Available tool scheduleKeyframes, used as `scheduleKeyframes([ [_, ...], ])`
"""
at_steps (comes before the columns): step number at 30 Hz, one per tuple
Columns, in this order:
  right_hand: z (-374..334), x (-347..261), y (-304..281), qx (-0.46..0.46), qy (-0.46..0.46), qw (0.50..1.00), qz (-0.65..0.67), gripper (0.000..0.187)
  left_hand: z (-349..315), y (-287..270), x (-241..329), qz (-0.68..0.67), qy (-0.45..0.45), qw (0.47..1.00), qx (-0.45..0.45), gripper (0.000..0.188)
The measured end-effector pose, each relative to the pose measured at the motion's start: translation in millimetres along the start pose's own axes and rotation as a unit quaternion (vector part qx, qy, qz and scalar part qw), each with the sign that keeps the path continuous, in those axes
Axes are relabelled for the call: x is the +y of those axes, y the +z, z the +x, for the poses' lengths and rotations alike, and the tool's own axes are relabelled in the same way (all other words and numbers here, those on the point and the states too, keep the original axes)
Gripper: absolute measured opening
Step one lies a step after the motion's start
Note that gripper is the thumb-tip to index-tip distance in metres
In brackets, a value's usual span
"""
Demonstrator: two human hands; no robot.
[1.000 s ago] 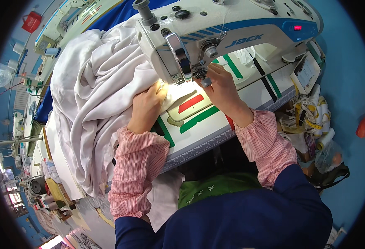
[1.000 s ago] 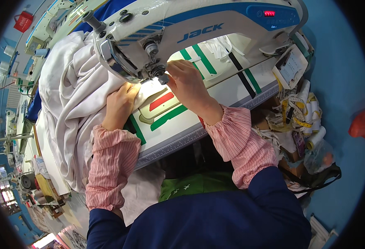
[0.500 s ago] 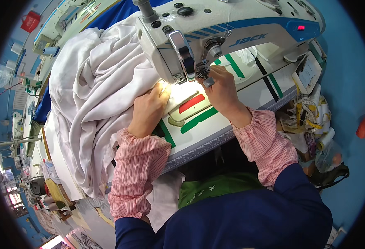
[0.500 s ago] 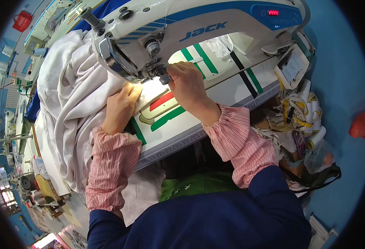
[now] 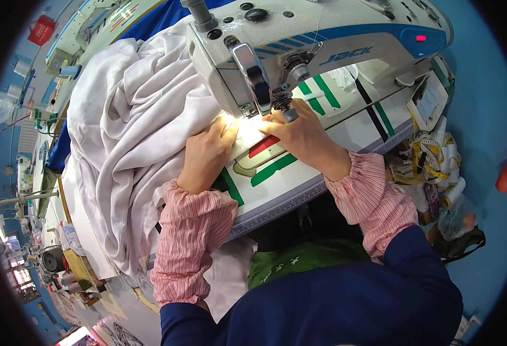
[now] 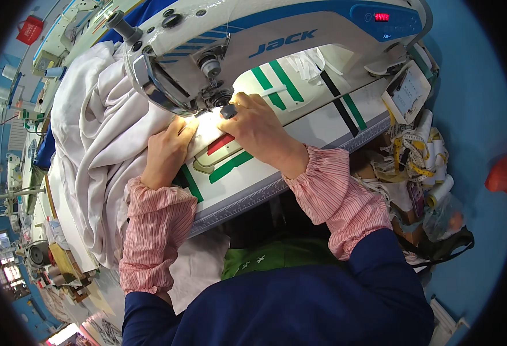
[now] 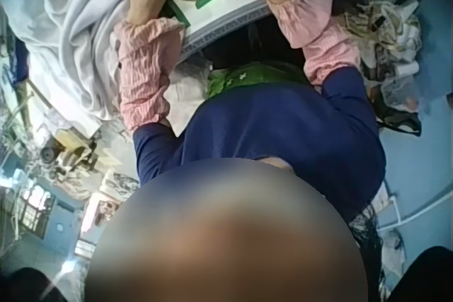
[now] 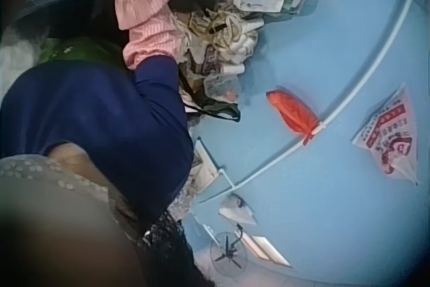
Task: Sewing fabric pieces together using an industrial sewing machine to create pillow covers.
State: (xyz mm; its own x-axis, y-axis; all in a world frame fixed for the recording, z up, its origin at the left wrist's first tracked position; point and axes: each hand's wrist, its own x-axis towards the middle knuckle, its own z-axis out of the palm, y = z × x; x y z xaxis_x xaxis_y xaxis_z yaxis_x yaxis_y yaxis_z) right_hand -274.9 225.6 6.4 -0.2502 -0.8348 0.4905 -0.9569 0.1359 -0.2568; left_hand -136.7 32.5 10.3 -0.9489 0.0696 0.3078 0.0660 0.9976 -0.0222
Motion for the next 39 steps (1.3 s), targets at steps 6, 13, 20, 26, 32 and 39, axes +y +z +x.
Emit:
scheduleKeyframes([
  [6, 2, 0, 3, -0.025, 0.019, 0.999, -0.02, 0.027, 2, 3, -6, 0.008, -0.02, 1.0, 0.008, 0.023],
  [13, 0, 6, 5, 0.059, 0.036, 0.998, 0.009, 0.023, 8, -3, -2, -0.006, -0.031, 0.999, 0.01, 0.02],
  [20, 1, 7, 5, 0.077, 0.047, 0.996, 0.021, 0.021, 9, 1, -5, -0.064, 0.009, 0.998, 0.007, 0.024],
  [26, 2, 6, 7, 0.083, 0.075, 0.993, 0.043, 0.011, 7, -1, -5, -0.08, 0.003, 0.997, 0.01, 0.026],
  [32, -3, -27, 8, 0.114, -0.091, 0.982, 0.121, 0.017, 18, -24, -11, -0.063, 0.059, 0.996, -0.011, 0.018],
  [39, 46, -159, 93, 0.163, -0.146, 0.97, 0.103, 0.016, 46, -45, -42, -0.014, 0.358, 0.923, -0.139, 0.024],
])
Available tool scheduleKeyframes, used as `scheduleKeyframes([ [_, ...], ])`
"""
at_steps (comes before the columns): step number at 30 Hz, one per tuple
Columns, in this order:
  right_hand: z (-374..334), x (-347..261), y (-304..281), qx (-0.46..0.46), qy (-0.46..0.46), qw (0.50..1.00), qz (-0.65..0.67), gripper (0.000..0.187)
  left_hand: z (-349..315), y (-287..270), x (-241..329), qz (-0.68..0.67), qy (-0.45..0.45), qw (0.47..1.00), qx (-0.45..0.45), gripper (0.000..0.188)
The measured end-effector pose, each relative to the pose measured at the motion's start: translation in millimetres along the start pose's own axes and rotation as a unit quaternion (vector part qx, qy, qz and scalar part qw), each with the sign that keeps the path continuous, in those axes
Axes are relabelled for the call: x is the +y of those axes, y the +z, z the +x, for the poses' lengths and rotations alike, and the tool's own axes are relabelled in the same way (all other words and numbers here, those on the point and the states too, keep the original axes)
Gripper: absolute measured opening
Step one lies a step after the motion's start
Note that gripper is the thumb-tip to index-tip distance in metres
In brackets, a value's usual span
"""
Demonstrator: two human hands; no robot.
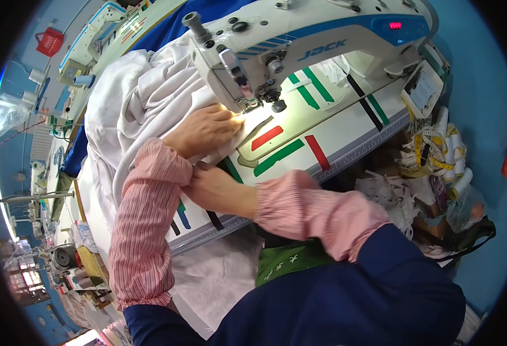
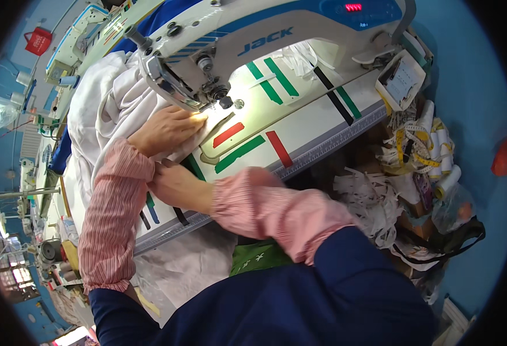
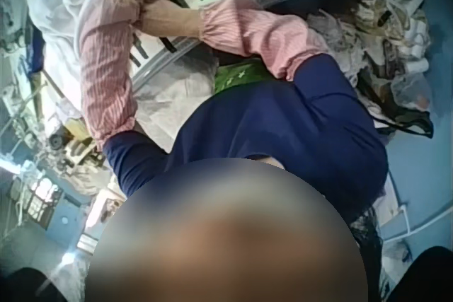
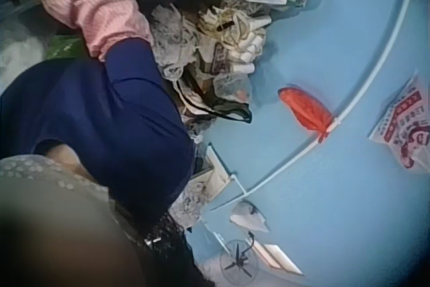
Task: Sewing fabric pieces together using an industrial sewing machine to create pillow covers.
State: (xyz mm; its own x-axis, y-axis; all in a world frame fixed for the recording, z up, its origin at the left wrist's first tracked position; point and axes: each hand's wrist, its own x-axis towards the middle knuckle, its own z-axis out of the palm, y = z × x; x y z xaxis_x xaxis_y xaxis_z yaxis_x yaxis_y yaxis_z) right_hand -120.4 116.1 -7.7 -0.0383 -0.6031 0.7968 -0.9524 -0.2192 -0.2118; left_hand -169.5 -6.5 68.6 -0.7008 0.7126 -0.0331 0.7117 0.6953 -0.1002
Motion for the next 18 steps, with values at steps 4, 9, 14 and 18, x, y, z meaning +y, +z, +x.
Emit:
scheduleKeyframes([
  [4, 0, -6, 22, 0.048, 0.11, 0.992, 0.03, 0.011, 1, 18, 4, 0.009, -0.058, 0.998, -0.01, 0.044],
  [9, -56, -22, -90, -0.138, 0.022, 0.989, 0.043, 0.008, -5, 36, 69, -0.005, -0.284, 0.955, 0.083, 0.038],
  [14, -112, 26, -220, -0.19, 0.095, 0.974, 0.084, 0.007, 54, 21, 125, -0.056, -0.398, 0.909, 0.111, 0.035],
  [18, -112, 28, -228, -0.175, 0.099, 0.976, 0.084, 0.011, 54, 26, 117, -0.077, -0.459, 0.87, 0.161, 0.034],
])
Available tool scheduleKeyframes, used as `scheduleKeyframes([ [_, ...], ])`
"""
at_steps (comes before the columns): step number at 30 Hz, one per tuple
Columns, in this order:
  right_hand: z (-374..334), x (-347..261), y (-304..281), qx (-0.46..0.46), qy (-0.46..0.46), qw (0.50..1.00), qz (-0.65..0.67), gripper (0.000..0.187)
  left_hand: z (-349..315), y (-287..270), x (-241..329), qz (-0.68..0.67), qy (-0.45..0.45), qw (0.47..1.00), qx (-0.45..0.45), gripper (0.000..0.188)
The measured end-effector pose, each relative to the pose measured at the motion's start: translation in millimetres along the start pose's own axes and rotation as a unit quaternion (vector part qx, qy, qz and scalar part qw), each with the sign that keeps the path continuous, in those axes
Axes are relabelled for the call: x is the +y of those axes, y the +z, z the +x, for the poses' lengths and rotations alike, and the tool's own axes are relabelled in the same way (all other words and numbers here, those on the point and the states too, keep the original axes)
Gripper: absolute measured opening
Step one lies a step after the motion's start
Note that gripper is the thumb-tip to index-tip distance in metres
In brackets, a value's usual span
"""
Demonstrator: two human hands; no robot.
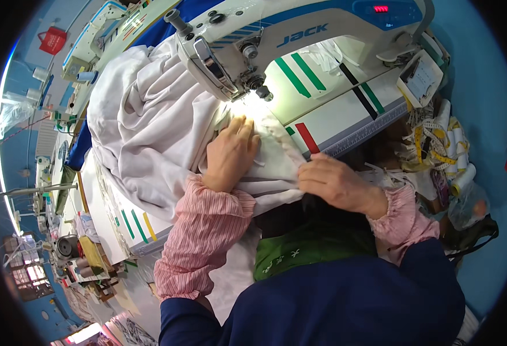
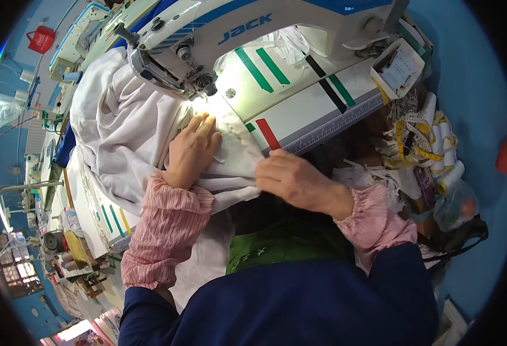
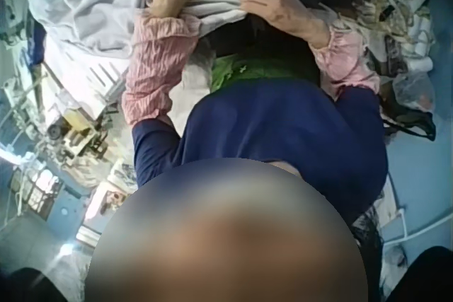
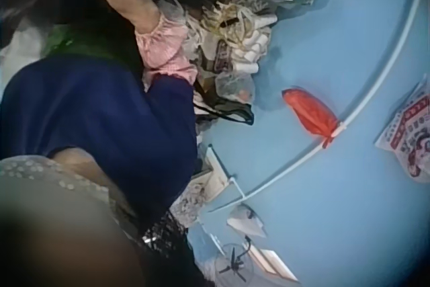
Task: Sewing fabric pieces together using an industrial sewing machine to create pillow covers.
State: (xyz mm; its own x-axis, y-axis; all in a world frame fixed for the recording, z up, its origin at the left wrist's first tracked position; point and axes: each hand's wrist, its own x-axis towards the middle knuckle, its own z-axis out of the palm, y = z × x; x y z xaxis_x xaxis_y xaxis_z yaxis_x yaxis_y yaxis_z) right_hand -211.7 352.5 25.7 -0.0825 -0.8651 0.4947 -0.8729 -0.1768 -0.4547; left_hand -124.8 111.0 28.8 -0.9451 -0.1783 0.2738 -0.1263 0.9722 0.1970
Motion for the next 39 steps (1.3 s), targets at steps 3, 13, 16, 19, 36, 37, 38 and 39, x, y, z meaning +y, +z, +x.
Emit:
scheduleKeyframes([
  [3, -3, 0, 13, -0.005, 0.004, 1.0, 0.017, 0.011, -1, 4, -7, 0.012, 0.052, 0.998, 0.046, 0.033],
  [13, 19, 17, 21, 0.019, 0.023, 0.997, 0.065, 0.015, 16, 4, -35, -0.004, 0.09, 0.995, 0.036, 0.029],
  [16, 34, 27, 26, 0.017, 0.025, 0.998, 0.062, 0.016, 28, 10, -60, -0.027, 0.139, 0.988, 0.062, 0.028],
  [19, 46, 36, 28, 0.028, 0.026, 0.998, 0.045, 0.016, 37, 12, -74, -0.033, 0.119, 0.992, 0.024, 0.022],
  [36, 68, 53, 46, 0.065, 0.05, 0.993, 0.086, 0.013, -108, -50, 0, 0.066, -0.013, 0.998, 0.019, 0.046],
  [37, 66, 56, 48, 0.067, 0.054, 0.993, 0.086, 0.013, -126, -47, -11, 0.08, -0.027, 0.996, 0.036, 0.043],
  [38, 67, 56, 49, 0.07, 0.057, 0.992, 0.086, 0.013, -142, -49, -21, 0.097, -0.04, 0.993, 0.053, 0.04],
  [39, 68, 52, 47, 0.066, 0.07, 0.991, 0.093, 0.012, -156, -54, -28, 0.113, -0.055, 0.99, 0.058, 0.035],
])
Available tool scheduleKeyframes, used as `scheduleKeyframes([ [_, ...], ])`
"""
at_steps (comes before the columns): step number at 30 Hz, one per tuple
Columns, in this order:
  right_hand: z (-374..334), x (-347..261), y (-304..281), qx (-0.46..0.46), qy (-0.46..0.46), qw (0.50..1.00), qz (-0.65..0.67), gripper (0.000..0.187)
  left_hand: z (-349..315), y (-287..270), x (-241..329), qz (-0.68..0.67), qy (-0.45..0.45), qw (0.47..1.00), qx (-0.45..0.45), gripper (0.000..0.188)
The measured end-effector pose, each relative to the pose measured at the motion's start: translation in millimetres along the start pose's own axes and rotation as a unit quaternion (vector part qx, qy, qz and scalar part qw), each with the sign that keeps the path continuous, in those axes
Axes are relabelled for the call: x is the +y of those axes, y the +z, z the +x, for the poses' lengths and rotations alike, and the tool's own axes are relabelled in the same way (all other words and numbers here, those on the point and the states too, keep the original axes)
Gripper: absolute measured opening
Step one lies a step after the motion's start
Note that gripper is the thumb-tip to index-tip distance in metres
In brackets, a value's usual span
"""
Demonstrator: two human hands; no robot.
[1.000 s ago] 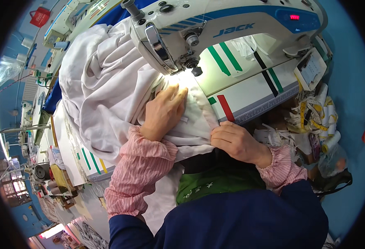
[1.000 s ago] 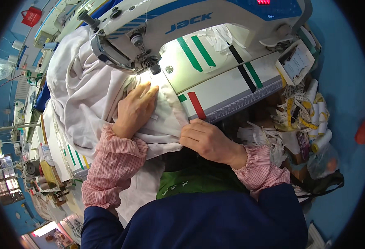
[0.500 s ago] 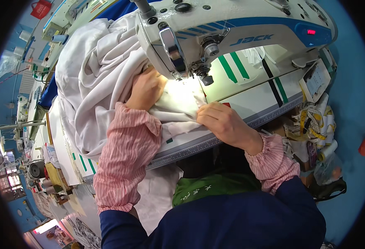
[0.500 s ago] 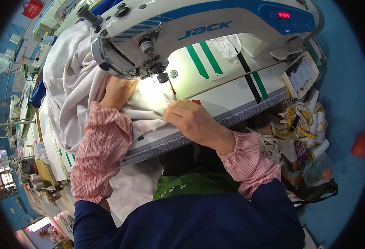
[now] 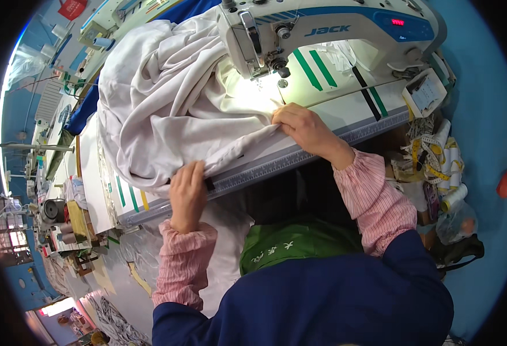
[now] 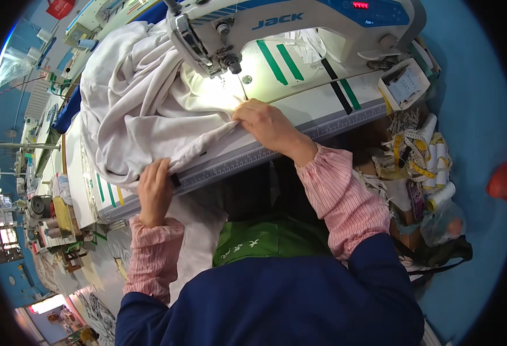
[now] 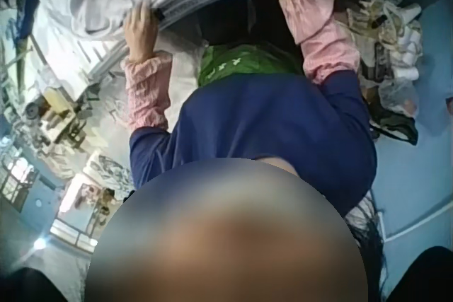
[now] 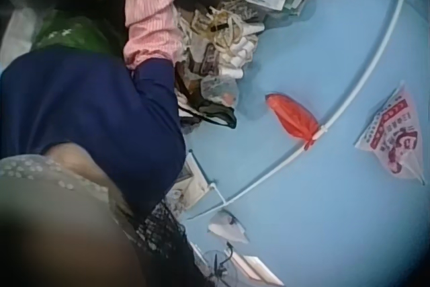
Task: Sewing fabric pieces together using an industrial sewing machine to create pillow covers.
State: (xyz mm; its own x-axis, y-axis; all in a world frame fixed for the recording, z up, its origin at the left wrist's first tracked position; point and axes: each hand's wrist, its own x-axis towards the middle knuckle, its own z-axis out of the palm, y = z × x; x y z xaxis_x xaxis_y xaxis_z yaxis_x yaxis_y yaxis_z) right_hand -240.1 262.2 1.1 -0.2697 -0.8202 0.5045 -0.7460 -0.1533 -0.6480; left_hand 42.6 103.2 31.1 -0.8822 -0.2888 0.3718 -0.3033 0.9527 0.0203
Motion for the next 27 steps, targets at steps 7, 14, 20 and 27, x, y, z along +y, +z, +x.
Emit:
scheduleKeyframes([
  [7, -23, -42, 8, 0.036, -0.049, 0.996, -0.066, 0.041, -19, -82, 84, -0.13, 0.069, 0.989, -0.032, 0.01],
  [14, -45, -102, 7, 0.068, -0.159, 0.98, -0.102, 0.041, -5, -88, 128, -0.148, 0.08, 0.985, -0.041, 0.022],
  [20, -52, -97, 4, 0.119, -0.155, 0.976, -0.095, 0.028, 4, -87, 132, -0.149, 0.102, 0.981, -0.064, 0.024],
  [27, -100, -68, -11, -0.061, -0.122, 0.978, -0.157, 0.013, 49, -67, 120, -0.21, 0.195, 0.947, -0.146, 0.019],
])
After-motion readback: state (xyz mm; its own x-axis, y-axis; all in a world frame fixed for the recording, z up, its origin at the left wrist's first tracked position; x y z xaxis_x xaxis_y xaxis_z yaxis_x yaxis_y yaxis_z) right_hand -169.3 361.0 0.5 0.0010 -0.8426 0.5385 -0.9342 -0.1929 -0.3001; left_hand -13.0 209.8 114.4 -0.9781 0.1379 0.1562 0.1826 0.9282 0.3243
